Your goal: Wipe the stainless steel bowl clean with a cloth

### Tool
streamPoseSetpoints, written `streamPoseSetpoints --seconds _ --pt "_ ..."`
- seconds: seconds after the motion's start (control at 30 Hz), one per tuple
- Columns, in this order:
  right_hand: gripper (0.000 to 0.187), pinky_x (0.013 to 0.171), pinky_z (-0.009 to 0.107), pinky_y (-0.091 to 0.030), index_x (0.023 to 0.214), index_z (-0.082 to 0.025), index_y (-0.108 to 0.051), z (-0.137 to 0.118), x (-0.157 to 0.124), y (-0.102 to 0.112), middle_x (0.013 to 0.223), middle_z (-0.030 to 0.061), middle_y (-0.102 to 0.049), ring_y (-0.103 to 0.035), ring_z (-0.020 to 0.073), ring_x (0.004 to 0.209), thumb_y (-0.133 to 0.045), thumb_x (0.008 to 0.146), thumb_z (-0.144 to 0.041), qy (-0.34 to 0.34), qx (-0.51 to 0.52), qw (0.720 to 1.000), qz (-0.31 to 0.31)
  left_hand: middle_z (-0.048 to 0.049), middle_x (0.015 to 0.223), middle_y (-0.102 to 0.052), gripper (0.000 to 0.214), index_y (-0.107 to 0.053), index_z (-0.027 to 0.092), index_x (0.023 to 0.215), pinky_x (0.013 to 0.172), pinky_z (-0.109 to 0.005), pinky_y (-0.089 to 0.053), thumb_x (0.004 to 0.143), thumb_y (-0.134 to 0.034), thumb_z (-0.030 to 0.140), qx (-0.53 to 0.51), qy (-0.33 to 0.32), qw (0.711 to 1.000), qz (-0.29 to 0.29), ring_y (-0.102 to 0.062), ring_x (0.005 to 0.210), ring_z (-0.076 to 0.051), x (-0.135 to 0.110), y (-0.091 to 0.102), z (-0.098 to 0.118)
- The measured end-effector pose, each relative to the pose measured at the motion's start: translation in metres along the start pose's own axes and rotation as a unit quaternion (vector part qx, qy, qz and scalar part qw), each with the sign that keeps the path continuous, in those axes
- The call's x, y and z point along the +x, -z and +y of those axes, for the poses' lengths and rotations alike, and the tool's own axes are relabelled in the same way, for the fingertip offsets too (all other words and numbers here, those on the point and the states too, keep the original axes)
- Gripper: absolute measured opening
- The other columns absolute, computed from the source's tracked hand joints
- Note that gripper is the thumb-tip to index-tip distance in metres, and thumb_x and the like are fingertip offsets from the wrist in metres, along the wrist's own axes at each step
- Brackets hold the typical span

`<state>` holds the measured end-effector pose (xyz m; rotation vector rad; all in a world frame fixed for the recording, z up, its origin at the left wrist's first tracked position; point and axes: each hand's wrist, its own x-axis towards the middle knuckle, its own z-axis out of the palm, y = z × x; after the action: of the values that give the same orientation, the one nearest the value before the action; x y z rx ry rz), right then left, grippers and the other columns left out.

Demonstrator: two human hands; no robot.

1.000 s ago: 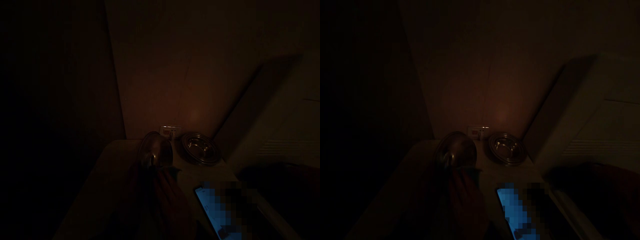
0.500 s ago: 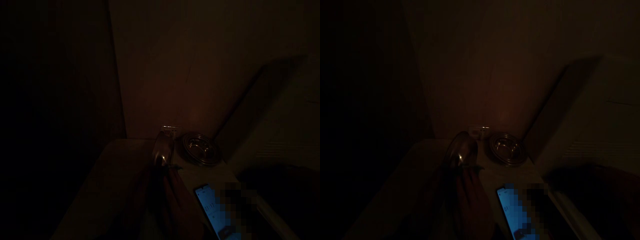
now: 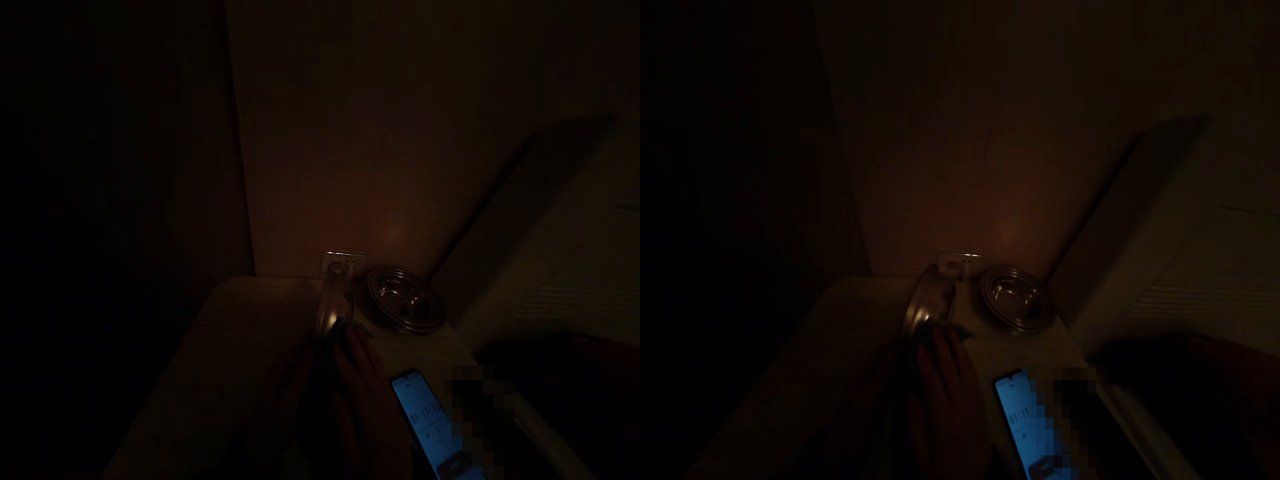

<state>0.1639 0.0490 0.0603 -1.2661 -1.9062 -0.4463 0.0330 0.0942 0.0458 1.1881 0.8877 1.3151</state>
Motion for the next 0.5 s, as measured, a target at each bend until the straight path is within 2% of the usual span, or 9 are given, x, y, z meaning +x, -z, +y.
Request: streamPoseSetpoints --seconds 0.13,0.27,0.37,0.5 --pt "0.03 0.097 0.038 -0.053 0.124 -0.018 -0.058 -0.004 0.005 -0.007 0.139 0.0104 -0.055 -0.051 0.0235 0.129 -0.041 0.099 -0.019 -0.069 0.033 0.996 0.046 -0.0085 0.122 -0.061 0.032 -0.06 0.018 0.118 0.087 -0.042 -0.053 0.092 -0.056 0.037 0.01 0.006 1.0 0.0 -0.062 0.103 -0.021 0.001 0.003 -0.003" --pt "0.027 0.095 0.033 -0.055 0.12 -0.017 -0.059 -0.008 0.011 -0.011 0.141 0.0128 -0.052 -0.054 0.0224 0.126 -0.045 0.097 -0.018 -0.11 0.052 0.99 0.07 -0.0093 0.115 -0.066 0.034 -0.065 0.018 0.11 0.089 -0.042 -0.053 0.089 -0.058 0.044 0.025 0.012 1.0 0.011 -0.064 0.101 -0.021 -0.002 0.007 -0.01" --pt "0.033 0.097 0.033 -0.053 0.128 -0.014 -0.056 -0.005 0.007 -0.011 0.145 0.0142 -0.047 -0.05 0.0232 0.13 -0.044 0.096 -0.015 -0.074 0.029 0.995 0.054 -0.0083 0.106 -0.073 0.038 -0.073 0.024 0.097 0.09 -0.039 -0.055 0.079 -0.064 0.056 0.043 0.028 0.998 0.035 -0.068 0.099 -0.025 -0.005 0.009 -0.016" --pt "0.044 0.099 0.038 -0.052 0.137 -0.016 -0.049 -0.002 -0.01 -0.014 0.154 0.0109 -0.034 -0.042 0.0263 0.136 -0.043 0.093 -0.009 -0.016 0.002 0.999 0.032 -0.0054 0.101 -0.076 0.038 -0.075 0.029 0.095 0.088 -0.037 -0.057 0.073 -0.068 0.06 0.056 0.037 0.997 0.047 -0.069 0.102 -0.028 -0.006 0.011 -0.02"
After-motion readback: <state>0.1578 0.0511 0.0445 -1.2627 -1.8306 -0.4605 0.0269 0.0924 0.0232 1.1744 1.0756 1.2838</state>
